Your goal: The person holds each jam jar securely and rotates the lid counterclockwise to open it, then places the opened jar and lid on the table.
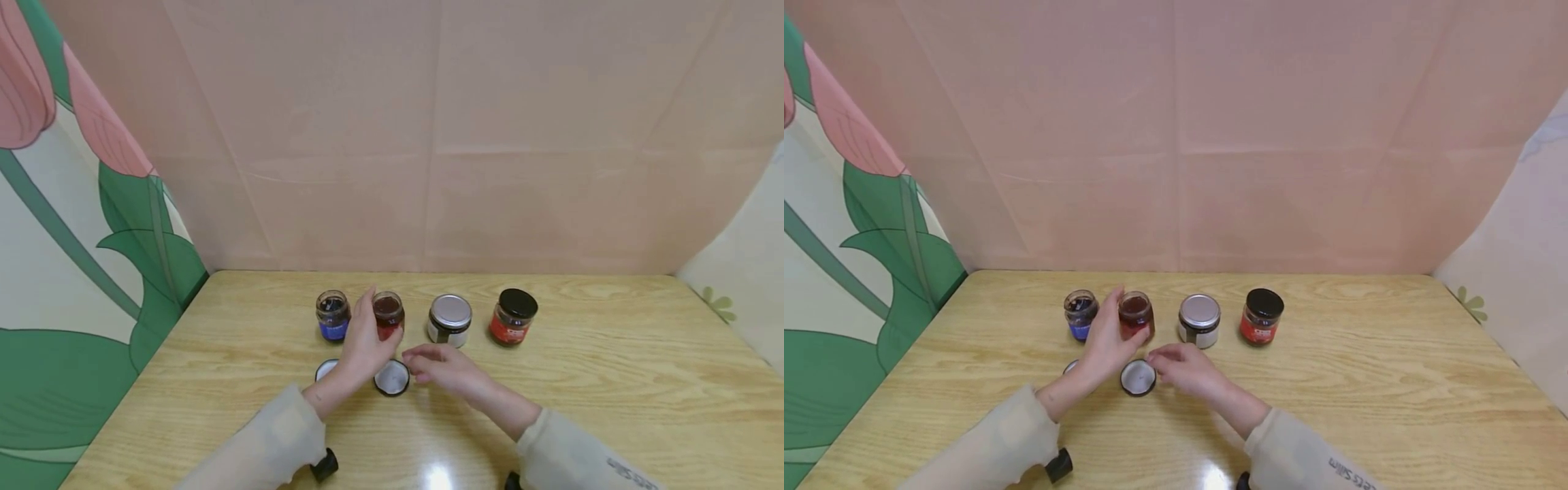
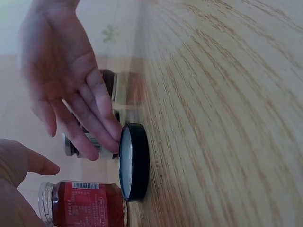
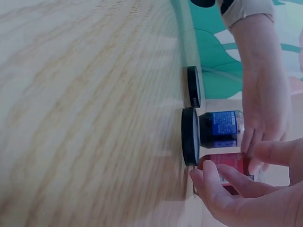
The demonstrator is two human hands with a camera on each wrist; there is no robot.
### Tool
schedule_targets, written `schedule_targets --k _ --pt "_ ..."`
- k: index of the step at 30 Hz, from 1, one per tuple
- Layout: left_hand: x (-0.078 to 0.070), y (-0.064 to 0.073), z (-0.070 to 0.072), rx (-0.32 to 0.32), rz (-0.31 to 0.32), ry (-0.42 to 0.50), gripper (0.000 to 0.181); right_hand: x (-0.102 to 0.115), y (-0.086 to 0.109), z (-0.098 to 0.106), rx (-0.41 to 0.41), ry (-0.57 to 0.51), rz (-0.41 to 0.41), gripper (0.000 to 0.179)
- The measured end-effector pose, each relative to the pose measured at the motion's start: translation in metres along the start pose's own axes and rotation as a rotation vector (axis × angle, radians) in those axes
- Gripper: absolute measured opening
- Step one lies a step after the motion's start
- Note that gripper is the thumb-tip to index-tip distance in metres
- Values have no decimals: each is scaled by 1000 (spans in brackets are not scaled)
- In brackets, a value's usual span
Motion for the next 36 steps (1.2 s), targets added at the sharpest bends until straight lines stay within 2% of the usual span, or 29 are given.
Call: schedule_targets --k 8,16,24,31,36 --pt "-10 -2 1 -7 -25 -35 78 5 10 18 -24 -14 13 44" --pt "-25 -3 1 -23 -79 -69 78 9 19 43 -142 -25 46 34" --pt "-37 -2 0 -3 -81 -51 79 13 27 59 -245 58 86 27" --pt "-51 -2 -3 -7 -154 -71 76 14 35 75 -318 137 107 23" --pt "-58 -1 -8 -4 -179 -71 75 12 39 84 -340 144 110 22"
Point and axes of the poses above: each hand's wrist, its own y-axis away from the middle knuckle, its own z-axis out of the back of the hand, x = y × z, the point moved 8 cm from there along -y, towards the middle knuckle, and after that the axes turned 5 degrees about -y, right-handed, at the moved point
